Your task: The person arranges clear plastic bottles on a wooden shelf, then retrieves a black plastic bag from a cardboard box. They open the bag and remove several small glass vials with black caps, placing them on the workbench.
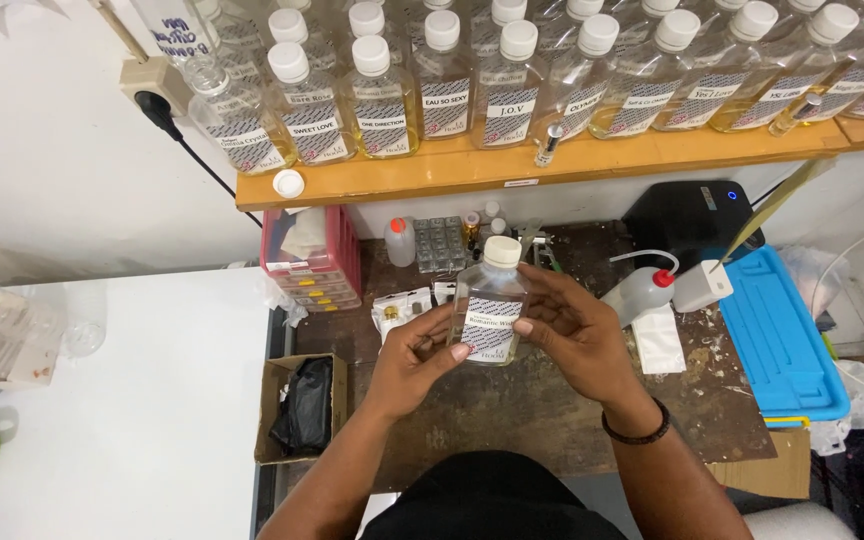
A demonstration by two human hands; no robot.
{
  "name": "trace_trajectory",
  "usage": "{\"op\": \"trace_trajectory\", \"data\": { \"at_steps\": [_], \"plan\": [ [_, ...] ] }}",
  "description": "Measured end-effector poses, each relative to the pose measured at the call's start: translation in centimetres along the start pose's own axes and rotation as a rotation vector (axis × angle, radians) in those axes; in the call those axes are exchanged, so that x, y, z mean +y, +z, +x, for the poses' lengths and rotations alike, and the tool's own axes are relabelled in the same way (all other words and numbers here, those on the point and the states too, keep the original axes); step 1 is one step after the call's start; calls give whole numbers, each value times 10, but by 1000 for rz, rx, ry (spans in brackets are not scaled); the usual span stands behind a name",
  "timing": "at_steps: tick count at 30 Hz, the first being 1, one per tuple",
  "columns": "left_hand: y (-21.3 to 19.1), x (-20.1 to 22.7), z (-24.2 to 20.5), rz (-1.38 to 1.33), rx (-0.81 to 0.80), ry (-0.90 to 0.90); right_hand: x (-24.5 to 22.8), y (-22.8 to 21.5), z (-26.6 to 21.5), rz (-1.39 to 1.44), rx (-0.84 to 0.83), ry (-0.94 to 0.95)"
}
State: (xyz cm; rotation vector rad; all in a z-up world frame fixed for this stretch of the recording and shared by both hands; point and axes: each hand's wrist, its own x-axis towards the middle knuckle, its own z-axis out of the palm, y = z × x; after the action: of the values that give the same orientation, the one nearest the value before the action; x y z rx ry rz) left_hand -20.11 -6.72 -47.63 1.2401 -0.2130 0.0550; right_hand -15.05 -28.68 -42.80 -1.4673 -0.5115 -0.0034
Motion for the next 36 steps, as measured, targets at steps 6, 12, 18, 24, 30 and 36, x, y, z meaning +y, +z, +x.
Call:
{"op": "trace_trajectory", "data": {
  "at_steps": [6,12,18,24,30,36],
  "plan": [
    [-1,-3,0,-14,-4,14,-1,1,0,15,-3,-20],
    [-1,-3,-1,-5,2,22,-4,1,0,3,-10,-27],
    [-2,-6,-1,-17,12,36,-11,8,-1,34,-29,53],
    [-5,-11,-4,-1,5,59,-17,13,-1,-128,-62,156],
    [-5,5,-4,12,-3,49,-30,5,6,-189,-74,190],
    [-8,23,1,210,-3,-41,-57,16,16,-328,-170,344]
  ]
}}
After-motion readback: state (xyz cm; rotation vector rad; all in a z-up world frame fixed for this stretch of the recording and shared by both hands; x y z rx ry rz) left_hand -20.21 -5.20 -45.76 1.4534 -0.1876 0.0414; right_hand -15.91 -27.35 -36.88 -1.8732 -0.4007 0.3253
